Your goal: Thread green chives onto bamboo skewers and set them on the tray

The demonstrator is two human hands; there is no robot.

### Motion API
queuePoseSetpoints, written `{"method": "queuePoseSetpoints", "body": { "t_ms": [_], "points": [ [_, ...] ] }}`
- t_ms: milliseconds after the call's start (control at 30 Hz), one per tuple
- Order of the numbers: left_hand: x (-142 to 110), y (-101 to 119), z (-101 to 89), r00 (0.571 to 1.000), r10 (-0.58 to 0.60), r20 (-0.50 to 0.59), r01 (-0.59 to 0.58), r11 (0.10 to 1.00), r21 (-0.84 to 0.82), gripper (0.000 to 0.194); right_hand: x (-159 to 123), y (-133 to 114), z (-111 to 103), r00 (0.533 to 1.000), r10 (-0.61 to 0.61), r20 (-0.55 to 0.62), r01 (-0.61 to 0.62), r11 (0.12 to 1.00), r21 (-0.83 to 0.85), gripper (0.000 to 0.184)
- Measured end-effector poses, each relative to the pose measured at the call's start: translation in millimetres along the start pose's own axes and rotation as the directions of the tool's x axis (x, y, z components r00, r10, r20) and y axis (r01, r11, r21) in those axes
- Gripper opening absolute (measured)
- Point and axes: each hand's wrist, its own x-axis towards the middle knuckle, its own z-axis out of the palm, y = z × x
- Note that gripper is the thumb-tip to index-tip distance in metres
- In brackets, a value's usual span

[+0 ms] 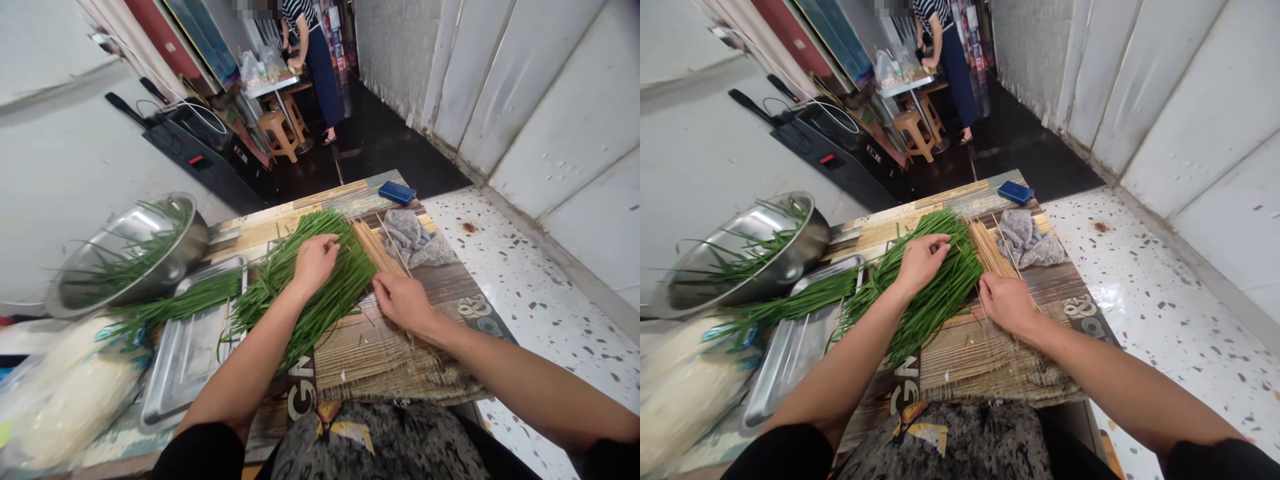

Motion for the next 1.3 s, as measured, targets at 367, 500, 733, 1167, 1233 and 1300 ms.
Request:
{"method": "queuePoseSetpoints", "body": {
  "t_ms": [367, 500, 733, 1167, 1233, 1300],
  "points": [
    [4, -9, 3.8, 0.998, -0.057, 0.014, 0.058, 0.981, -0.184, 0.018, 0, 0, -2, 1.000, -0.006, 0.007, 0.006, 1.000, 0.020, 0.031],
    [3, -11, 4.8, 0.996, -0.073, 0.042, 0.081, 0.970, -0.231, 0.019, 0, 0, -2, 1.000, -0.008, 0.006, 0.008, 1.000, 0.020, 0.032],
    [4, -14, 9.0, 0.994, -0.097, 0.051, 0.107, 0.950, -0.294, 0.021, -1, 0, -1, 1.000, -0.005, 0.002, 0.005, 1.000, 0.011, 0.032],
    [5, -9, 9.2, 0.977, -0.171, 0.128, 0.212, 0.850, -0.482, 0.018, -1, 0, -1, 1.000, -0.010, 0.001, 0.010, 1.000, 0.014, 0.031],
    [5, -10, 9.9, 0.975, -0.177, 0.132, 0.220, 0.845, -0.487, 0.017, -1, 0, -2, 1.000, -0.008, 0.002, 0.008, 1.000, 0.020, 0.031],
    [5, -11, 11.1, 0.974, -0.180, 0.135, 0.224, 0.842, -0.491, 0.017, -1, 0, -2, 1.000, -0.009, 0.002, 0.009, 1.000, 0.024, 0.031]
  ]
}}
